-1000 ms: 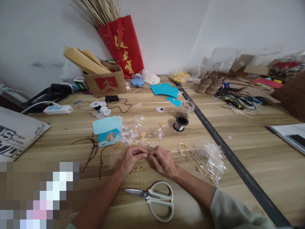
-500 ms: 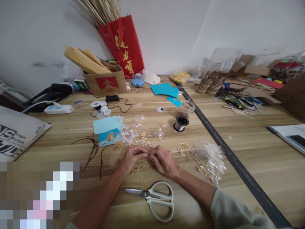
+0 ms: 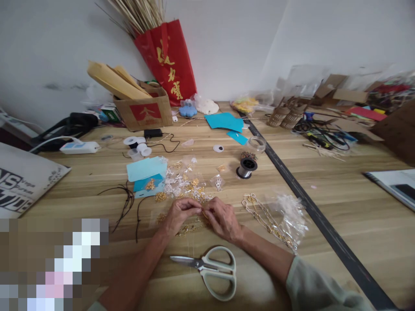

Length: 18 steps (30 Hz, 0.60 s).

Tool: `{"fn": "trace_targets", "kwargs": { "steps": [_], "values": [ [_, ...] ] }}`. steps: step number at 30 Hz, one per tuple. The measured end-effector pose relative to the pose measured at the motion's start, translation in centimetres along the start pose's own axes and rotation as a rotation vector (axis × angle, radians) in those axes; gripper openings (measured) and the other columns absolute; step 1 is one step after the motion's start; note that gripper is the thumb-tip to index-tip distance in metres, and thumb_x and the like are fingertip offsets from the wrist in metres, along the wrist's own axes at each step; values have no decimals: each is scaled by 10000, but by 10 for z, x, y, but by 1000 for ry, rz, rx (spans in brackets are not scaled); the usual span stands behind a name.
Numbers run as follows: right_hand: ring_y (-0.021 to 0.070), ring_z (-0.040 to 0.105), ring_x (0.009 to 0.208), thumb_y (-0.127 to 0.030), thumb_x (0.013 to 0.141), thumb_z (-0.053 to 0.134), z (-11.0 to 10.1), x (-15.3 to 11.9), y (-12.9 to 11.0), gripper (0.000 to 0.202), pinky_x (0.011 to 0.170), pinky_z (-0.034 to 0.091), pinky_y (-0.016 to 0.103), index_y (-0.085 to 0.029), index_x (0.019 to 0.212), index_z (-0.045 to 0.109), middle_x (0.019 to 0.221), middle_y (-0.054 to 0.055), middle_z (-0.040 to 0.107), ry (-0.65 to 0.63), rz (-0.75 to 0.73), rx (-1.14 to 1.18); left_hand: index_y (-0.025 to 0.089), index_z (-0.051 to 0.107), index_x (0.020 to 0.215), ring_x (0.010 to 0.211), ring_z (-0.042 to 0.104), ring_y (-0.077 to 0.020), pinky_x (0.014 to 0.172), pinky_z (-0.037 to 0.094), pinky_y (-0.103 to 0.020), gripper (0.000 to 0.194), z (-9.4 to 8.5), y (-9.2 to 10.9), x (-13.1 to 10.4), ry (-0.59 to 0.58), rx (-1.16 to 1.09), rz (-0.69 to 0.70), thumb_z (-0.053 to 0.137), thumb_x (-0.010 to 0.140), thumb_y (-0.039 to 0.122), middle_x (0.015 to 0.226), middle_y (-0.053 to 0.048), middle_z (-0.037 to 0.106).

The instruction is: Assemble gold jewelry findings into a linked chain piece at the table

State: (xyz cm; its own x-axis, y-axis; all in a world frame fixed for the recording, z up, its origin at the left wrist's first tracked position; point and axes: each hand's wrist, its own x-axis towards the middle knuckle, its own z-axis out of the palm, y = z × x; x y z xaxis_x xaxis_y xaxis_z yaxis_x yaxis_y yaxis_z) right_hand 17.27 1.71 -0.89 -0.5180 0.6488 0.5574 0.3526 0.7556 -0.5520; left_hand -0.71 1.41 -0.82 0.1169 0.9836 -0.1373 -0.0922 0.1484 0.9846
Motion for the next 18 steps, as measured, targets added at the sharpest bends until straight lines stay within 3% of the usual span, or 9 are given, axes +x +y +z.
{"fn": "trace_targets", "kwargs": {
  "steps": [18],
  "values": [
    [146,533,734,-159,902,426,0,2,-1,78,644,428,253,-188,889,497,809,49,576,-23,13,15,152,706,647,618,596,-116,623,467,-205,113,0,2,0,-27,-12,-9,776,563,180,647,-5,681]
  ]
}}
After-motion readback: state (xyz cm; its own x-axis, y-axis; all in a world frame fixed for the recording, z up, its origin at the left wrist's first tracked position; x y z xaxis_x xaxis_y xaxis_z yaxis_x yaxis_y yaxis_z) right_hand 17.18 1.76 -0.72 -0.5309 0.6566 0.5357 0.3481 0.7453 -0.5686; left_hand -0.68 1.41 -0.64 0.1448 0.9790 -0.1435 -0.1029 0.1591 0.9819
